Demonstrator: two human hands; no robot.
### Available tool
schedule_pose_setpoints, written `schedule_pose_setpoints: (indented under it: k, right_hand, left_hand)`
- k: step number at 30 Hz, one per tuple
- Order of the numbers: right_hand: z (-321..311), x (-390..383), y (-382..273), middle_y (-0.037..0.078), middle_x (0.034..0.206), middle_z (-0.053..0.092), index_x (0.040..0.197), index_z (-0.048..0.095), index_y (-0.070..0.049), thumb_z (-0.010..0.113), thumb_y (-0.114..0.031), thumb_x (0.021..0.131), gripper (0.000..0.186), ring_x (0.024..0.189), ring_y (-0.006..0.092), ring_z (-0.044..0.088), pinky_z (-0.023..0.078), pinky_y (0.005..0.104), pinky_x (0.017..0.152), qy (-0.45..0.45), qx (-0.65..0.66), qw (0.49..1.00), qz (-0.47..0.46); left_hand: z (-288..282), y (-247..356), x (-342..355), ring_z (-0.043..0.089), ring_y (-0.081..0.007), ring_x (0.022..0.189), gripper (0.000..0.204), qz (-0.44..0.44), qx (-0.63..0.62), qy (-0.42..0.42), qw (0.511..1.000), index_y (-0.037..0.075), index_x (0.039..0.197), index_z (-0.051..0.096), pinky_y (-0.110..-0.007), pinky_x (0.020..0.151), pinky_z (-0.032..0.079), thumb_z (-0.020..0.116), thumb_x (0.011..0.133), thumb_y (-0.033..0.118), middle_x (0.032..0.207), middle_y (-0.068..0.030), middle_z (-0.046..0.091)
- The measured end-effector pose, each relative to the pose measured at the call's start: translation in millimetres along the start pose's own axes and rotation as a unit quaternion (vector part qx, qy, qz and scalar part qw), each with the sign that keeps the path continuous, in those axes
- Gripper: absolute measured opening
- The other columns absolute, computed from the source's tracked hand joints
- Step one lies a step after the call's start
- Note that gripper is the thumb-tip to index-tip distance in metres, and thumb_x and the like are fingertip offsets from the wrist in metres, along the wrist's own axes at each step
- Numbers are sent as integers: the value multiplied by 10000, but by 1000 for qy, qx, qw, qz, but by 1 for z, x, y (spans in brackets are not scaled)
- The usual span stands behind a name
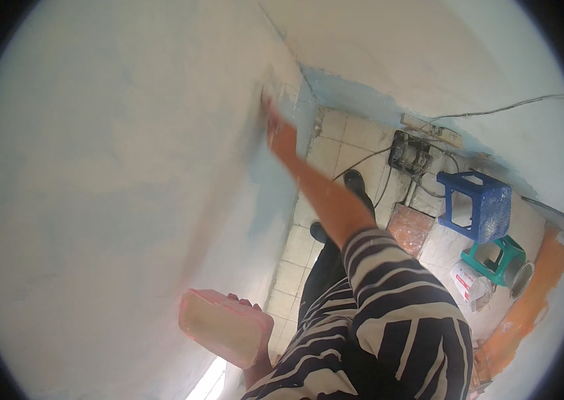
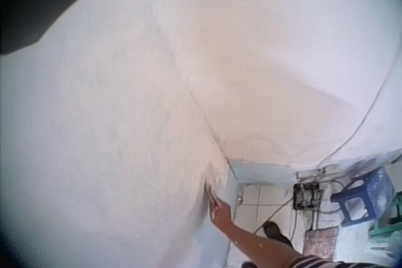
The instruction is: The person applies white putty to a wall using a putty knife, repeatedly taking the putty from a pink container and smoothing it over the wall surface in a room under repair.
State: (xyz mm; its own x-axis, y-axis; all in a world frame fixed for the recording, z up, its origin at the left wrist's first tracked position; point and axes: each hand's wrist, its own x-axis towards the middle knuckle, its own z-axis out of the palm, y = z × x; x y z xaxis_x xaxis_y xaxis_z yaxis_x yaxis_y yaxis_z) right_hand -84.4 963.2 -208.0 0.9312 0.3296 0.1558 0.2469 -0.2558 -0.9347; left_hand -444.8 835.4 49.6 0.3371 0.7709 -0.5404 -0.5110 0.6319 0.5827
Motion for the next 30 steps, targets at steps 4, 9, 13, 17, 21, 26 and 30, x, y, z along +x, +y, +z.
schedule_pose_setpoints:
  k: [4, 9, 13, 17, 21, 26, 30]
  right_hand:
    - [-22, -179, -2, 164, 1320, 557, 1388, 483, -130, 415, -138, 991, 403, 1260, 306, 503, 353, 380, 1077, -266, 54, 960, 65]
    - [-40, -25, 26, 219, 670, 566, 885, 578, 21, 427, -277, 997, 353, 617, 384, 558, 407, 489, 593, -50, 50, 988, 135]
    - [-32, 57, 36, 202, 664, 590, 1056, 605, 15, 460, -217, 973, 286, 569, 347, 570, 427, 421, 536, 19, 69, 996, 53]
    - [-15, -140, -29, 208, 1311, 559, 1438, 419, -149, 397, -192, 1003, 437, 1134, 307, 580, 406, 362, 1005, -236, 127, 960, 84]
    - [-48, -137, 98, 203, 1139, 646, 1225, 608, -49, 393, -250, 1015, 362, 1025, 300, 621, 466, 385, 903, -179, -65, 982, -8]
    - [-42, 108, 53, 137, 735, 641, 1208, 615, -57, 450, -228, 991, 322, 570, 221, 541, 439, 386, 569, -31, 126, 982, 141]
    - [-11, -55, 30, 170, 1115, 616, 1384, 475, -96, 450, -193, 977, 419, 951, 294, 584, 420, 393, 824, -152, -46, 987, -9]
  left_hand:
    - [11, -3, -2, 490, -300, 1189, 602, -10, -58, -56, 997, 115, 1408, 356, -527, 1029, 385, 471, 942, 479, 1344, -98, 453]
    - [15, -1, -4, 491, -323, 1182, 588, 12, -86, -43, 995, 120, 1417, 345, -550, 1032, 380, 478, 948, 450, 1362, -106, 433]
    - [7, -11, 6, 482, -323, 1194, 586, -38, -104, -14, 994, 127, 1415, 347, -553, 1036, 379, 504, 942, 434, 1367, -108, 431]
    - [16, -4, -1, 490, -308, 1186, 577, 40, -11, -39, 998, 131, 1410, 353, -529, 1038, 385, 512, 940, 424, 1357, -104, 442]
    - [26, -10, 9, 495, -292, 1179, 565, 8, -9, -14, 1000, 142, 1410, 356, -512, 1037, 389, 493, 947, 434, 1347, -96, 450]
    - [27, -2, 13, 554, -291, 1078, 644, 35, 93, 128, 987, 189, 1427, 334, -508, 924, 454, 531, 903, 508, 1292, -116, 498]
    - [68, -8, 5, 539, -225, 1041, 557, 53, 130, 150, 979, 170, 1342, 420, -421, 882, 429, 502, 910, 511, 1246, -73, 535]
